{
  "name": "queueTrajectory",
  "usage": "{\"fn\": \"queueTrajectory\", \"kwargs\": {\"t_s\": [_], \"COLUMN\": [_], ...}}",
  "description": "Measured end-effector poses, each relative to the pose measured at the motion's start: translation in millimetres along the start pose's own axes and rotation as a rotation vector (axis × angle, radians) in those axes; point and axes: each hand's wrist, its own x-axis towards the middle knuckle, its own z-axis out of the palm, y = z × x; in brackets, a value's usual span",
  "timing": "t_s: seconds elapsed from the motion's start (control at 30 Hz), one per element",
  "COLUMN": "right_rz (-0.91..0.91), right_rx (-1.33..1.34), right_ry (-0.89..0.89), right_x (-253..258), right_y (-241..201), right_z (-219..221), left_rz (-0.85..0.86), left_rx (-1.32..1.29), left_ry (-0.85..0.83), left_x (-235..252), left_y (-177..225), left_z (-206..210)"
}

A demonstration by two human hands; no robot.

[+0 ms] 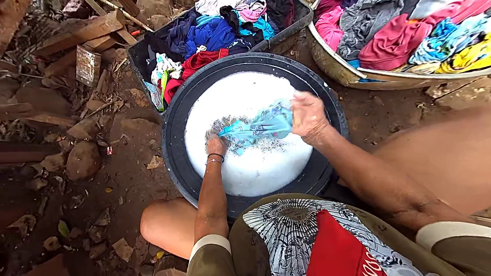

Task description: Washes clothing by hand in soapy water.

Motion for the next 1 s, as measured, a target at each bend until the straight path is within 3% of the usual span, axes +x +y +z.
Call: {"fn": "queueTrajectory", "kwargs": {"t_s": [0.1,0.2,0.3,0.4,0.5,0.6,0.7,0.73,0.87,1.0], "right_rz": [-0.004,0.16,0.148,0.074,0.192,0.316,0.269,0.233,0.039,-0.143], "right_rx": [0.019,-0.019,0.174,0.249,0.166,0.122,0.172,0.142,-0.084,-0.388], "right_ry": [0.207,0.143,0.093,0.171,0.167,0.164,0.204,0.25,0.431,0.349], "right_x": [5,-13,-8,7,5,-5,-8,-10,-6,-2], "right_y": [19,57,46,32,57,73,70,68,63,61], "right_z": [-8,-19,-2,-3,-7,0,6,10,33,31], "left_rz": [-0.022,0.076,0.117,0.128,0.369,0.709,1.001,0.965,0.526,0.662], "left_rx": [-0.117,-0.112,-0.114,-0.258,-0.224,0.004,0.07,0.074,0.038,-0.051], "left_ry": [0.002,0.01,-0.014,0.039,0.011,-0.09,0.04,0.06,0.003,0.158], "left_x": [-3,1,9,8,-22,-72,-105,-103,-82,-105], "left_y": [2,8,10,24,69,111,125,126,131,128], "left_z": [-8,-25,-51,-69,-72,-53,-24,-22,-43,-26]}}
